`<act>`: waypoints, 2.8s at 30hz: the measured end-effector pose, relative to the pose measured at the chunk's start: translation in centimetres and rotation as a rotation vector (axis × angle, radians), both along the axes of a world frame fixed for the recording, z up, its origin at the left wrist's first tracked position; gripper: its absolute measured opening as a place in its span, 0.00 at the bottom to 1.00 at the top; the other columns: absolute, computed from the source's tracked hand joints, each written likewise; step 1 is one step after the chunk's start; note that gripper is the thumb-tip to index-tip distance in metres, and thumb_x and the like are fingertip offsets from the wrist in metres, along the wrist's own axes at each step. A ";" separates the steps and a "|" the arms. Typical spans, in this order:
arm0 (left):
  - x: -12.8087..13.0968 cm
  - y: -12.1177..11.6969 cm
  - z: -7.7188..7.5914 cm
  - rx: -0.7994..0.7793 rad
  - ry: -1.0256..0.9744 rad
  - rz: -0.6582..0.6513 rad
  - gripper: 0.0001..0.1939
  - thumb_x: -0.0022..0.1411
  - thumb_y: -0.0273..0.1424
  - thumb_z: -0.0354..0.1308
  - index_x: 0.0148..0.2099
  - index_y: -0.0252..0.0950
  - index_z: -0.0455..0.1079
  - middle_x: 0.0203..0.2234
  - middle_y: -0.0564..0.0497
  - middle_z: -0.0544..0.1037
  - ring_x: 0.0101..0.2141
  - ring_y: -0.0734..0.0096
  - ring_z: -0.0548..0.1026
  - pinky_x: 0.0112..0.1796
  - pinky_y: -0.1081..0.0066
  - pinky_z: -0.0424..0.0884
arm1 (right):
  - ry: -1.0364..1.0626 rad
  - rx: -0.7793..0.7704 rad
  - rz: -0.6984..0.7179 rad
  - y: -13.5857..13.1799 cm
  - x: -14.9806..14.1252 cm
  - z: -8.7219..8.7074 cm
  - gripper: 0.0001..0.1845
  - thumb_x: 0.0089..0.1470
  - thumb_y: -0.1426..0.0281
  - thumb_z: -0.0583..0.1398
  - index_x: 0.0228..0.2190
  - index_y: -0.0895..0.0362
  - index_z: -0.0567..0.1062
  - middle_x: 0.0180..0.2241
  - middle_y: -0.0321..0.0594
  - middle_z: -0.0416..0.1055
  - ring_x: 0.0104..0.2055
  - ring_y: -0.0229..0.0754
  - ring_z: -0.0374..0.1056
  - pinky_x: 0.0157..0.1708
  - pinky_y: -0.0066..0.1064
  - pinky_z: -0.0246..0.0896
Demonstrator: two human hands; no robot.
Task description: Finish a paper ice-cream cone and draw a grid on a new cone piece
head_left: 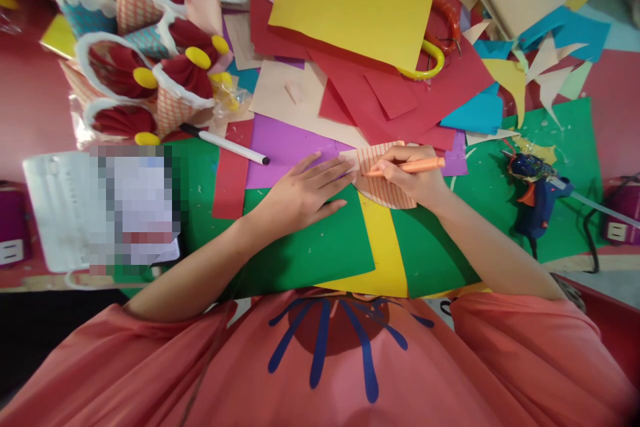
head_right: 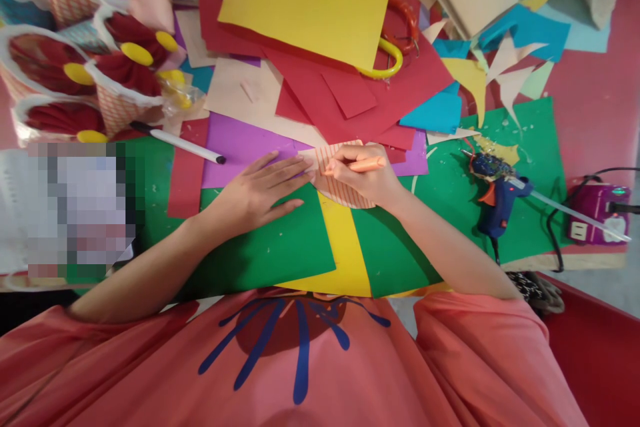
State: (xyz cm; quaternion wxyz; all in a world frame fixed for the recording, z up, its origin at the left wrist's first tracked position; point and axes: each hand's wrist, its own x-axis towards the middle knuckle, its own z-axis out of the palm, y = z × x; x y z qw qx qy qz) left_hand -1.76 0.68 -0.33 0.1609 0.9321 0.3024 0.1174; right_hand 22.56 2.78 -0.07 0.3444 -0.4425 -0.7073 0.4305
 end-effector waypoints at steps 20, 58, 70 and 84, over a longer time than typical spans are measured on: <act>-0.1 0.1 -0.4 -0.013 0.009 0.039 0.24 0.72 0.38 0.46 0.65 0.33 0.63 0.62 0.40 0.67 0.63 0.57 0.65 0.64 0.52 0.59 | -0.078 0.071 -0.029 -0.8 0.4 1.4 0.12 0.58 0.65 0.59 0.28 0.57 0.78 0.23 0.36 0.76 0.24 0.34 0.69 0.25 0.28 0.62; 0.0 0.1 -0.2 0.048 0.011 0.034 0.23 0.73 0.37 0.45 0.62 0.30 0.65 0.60 0.39 0.69 0.62 0.57 0.67 0.62 0.52 0.63 | 0.026 -0.117 0.040 -0.1 0.3 0.5 0.14 0.55 0.65 0.60 0.21 0.58 0.77 0.20 0.34 0.74 0.21 0.32 0.64 0.22 0.25 0.53; 0.0 0.1 -0.1 -0.010 0.031 0.041 0.24 0.73 0.38 0.44 0.63 0.31 0.64 0.62 0.39 0.68 0.63 0.58 0.65 0.64 0.53 0.60 | -0.005 -0.167 0.079 -0.2 0.3 0.5 0.14 0.50 0.63 0.59 0.18 0.58 0.74 0.18 0.34 0.72 0.21 0.32 0.63 0.21 0.25 0.52; -0.1 0.2 -0.2 -0.002 0.015 0.030 0.23 0.72 0.38 0.46 0.63 0.32 0.65 0.61 0.40 0.69 0.63 0.58 0.65 0.63 0.52 0.60 | 0.268 -0.295 -0.149 0.0 0.2 2.0 0.14 0.55 0.62 0.61 0.24 0.57 0.74 0.20 0.34 0.72 0.20 0.32 0.67 0.20 0.25 0.62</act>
